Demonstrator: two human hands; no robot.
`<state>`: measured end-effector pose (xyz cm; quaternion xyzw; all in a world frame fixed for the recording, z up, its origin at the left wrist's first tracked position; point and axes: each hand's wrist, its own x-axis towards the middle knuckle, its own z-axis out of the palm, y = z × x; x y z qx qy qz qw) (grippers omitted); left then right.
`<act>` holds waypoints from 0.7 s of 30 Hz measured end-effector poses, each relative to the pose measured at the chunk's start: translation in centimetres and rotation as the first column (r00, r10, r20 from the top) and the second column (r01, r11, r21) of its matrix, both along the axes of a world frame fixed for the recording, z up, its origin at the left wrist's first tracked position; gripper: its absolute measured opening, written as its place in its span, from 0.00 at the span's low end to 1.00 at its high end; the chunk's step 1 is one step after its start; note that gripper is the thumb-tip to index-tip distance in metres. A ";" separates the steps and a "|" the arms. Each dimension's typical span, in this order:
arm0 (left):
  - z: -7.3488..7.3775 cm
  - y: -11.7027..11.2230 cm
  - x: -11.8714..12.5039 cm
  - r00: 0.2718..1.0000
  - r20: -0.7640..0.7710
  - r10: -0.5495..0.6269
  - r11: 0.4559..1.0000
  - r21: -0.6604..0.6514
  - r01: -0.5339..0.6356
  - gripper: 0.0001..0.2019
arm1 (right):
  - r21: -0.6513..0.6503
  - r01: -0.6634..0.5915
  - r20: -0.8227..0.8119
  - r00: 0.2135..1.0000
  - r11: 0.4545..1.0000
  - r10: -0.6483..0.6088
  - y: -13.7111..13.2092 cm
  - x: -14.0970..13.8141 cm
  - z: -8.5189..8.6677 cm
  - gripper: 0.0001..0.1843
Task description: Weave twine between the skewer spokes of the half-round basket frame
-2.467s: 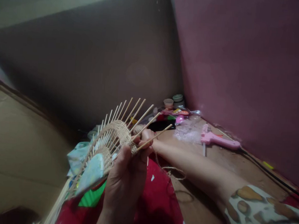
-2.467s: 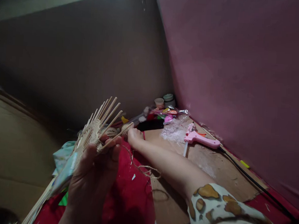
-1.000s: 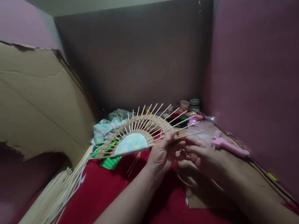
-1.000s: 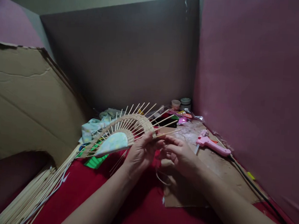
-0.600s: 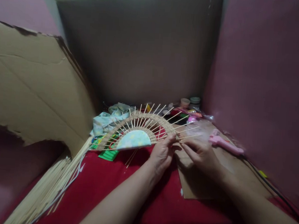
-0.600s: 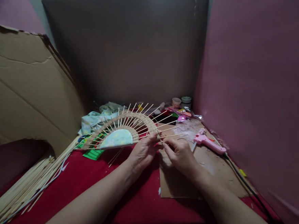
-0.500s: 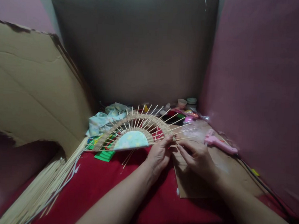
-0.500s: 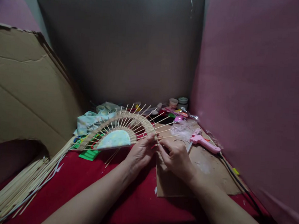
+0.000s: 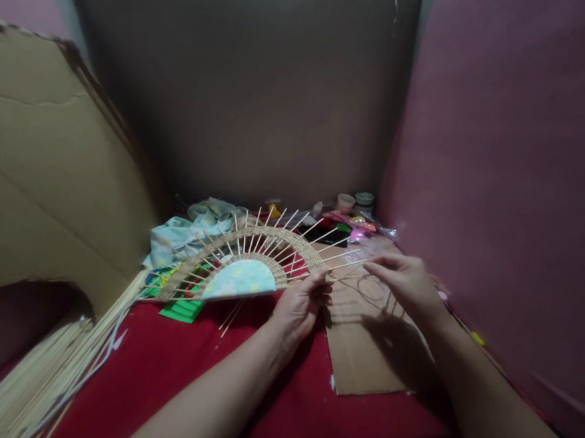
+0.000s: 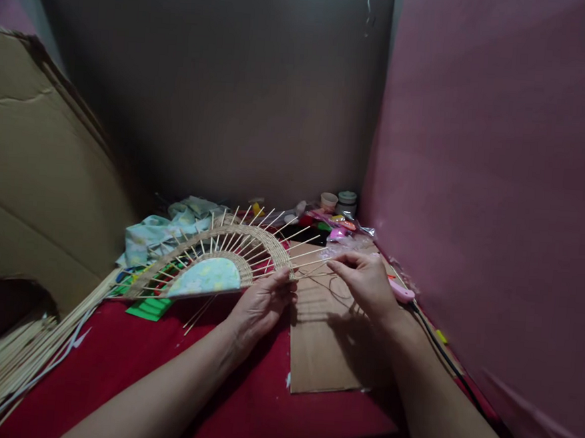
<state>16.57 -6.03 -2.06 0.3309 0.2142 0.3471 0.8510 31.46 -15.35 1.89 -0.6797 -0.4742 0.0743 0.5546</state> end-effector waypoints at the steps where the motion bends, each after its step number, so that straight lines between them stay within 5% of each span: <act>1: 0.0 0.0 0.0 1.000 -0.002 -0.001 1.000 -0.002 0.001 0.12 | -0.029 -0.017 -0.108 0.994 0.999 0.013 0.0 0.3 0.1 0.06; 5: 0.4 -0.2 -0.2 1.000 0.005 -0.010 1.000 0.002 0.010 0.12 | -0.116 -0.155 -0.513 0.855 0.981 0.075 0.2 1.3 -0.4 0.08; 9: 1.2 -0.5 -0.4 0.999 0.045 -0.015 1.000 0.017 0.014 0.11 | -0.018 -0.347 -0.749 0.625 0.938 0.217 0.9 0.8 -1.7 0.09; 14: 1.7 -0.5 -0.5 0.995 0.091 -0.042 0.998 0.049 0.038 0.12 | -0.050 -0.391 -0.710 0.661 0.919 0.243 2.2 -2.0 -3.5 0.09; 21: 1.9 -0.6 -0.5 0.992 0.112 -0.054 0.998 0.043 0.050 0.11 | 0.063 -0.448 -0.760 0.558 0.892 0.334 2.7 -2.8 -3.7 0.08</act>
